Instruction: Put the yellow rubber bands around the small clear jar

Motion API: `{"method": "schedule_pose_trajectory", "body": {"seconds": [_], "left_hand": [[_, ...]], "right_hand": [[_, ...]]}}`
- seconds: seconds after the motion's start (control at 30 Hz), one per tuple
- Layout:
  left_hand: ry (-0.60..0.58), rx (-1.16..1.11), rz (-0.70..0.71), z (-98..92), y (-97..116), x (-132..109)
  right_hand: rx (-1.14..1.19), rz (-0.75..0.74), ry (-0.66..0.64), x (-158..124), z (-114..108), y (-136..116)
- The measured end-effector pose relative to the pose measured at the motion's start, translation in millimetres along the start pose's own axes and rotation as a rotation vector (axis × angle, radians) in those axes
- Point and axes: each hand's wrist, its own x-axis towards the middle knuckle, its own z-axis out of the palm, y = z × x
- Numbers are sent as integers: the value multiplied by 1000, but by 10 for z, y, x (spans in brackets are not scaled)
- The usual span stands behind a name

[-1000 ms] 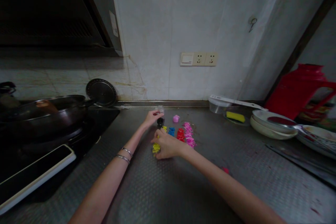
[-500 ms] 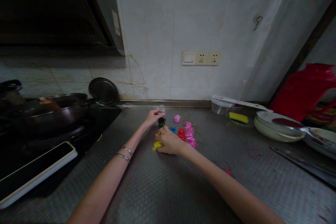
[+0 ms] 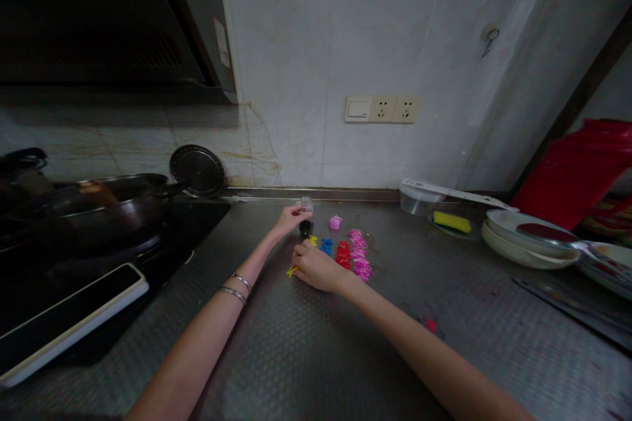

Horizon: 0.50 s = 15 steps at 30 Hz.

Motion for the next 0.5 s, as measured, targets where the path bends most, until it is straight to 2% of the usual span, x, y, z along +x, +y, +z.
{"method": "schedule_pose_trajectory", "body": {"seconds": [0.23, 0.5], "left_hand": [[-11, 5, 9, -9, -10, -5], [-26, -9, 23, -12, -17, 25]], "right_hand": [[91, -73, 10, 76, -54, 11], [350, -4, 130, 173, -126, 156]]}}
